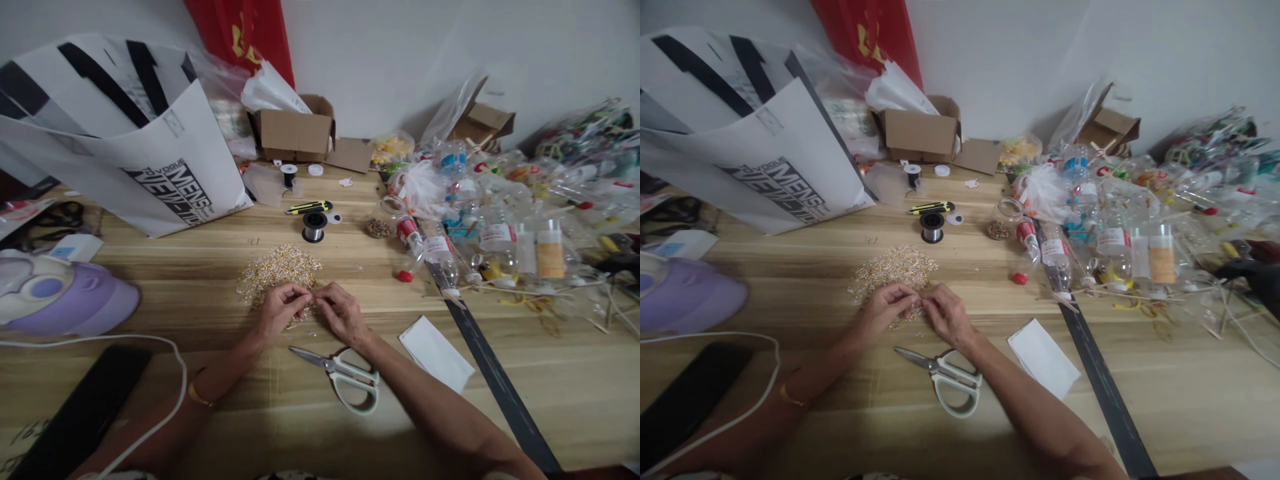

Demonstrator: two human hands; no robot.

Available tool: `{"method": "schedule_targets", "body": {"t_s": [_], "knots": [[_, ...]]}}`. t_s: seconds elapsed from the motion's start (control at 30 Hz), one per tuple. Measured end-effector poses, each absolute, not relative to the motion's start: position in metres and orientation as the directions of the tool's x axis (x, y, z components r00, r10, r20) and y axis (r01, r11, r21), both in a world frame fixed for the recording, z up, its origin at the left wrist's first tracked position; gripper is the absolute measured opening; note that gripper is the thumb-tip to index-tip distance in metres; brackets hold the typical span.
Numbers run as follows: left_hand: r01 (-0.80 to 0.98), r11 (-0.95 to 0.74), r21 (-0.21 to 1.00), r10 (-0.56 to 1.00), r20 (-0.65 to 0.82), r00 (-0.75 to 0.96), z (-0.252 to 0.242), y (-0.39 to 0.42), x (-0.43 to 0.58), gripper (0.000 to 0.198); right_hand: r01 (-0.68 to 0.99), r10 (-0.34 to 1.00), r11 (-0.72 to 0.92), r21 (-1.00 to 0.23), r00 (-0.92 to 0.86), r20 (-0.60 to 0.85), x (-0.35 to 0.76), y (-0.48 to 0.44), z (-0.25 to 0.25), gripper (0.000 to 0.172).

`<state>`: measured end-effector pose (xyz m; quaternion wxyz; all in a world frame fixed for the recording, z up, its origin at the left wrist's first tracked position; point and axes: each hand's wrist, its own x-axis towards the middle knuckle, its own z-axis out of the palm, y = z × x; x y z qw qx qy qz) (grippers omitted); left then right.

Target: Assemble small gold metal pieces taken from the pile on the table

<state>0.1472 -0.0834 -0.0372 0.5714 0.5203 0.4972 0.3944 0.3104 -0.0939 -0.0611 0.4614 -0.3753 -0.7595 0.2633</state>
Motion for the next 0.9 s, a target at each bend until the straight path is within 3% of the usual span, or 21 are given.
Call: {"method": "schedule_targets", "body": {"t_s": [0.23, 0.9], "knots": [[0.121, 0.109, 0.987, 0.96, -0.136, 0.244, -0.0391, -0.0862, 0.1485, 0.013, 0.321, 0.877, 0.48, -0.816, -0.19, 0.441, 0.3113, -0.0949, -0.0638, 0.015], [0.159, -0.001, 0.987, 0.95, -0.049, 0.308, -0.0415, -0.0839, 0.1468, 0.011, 0.285, 0.863, 0.504, -0.815, -0.218, 0.457, 0.3116, -0.0946, -0.0596, 0.012]]}}
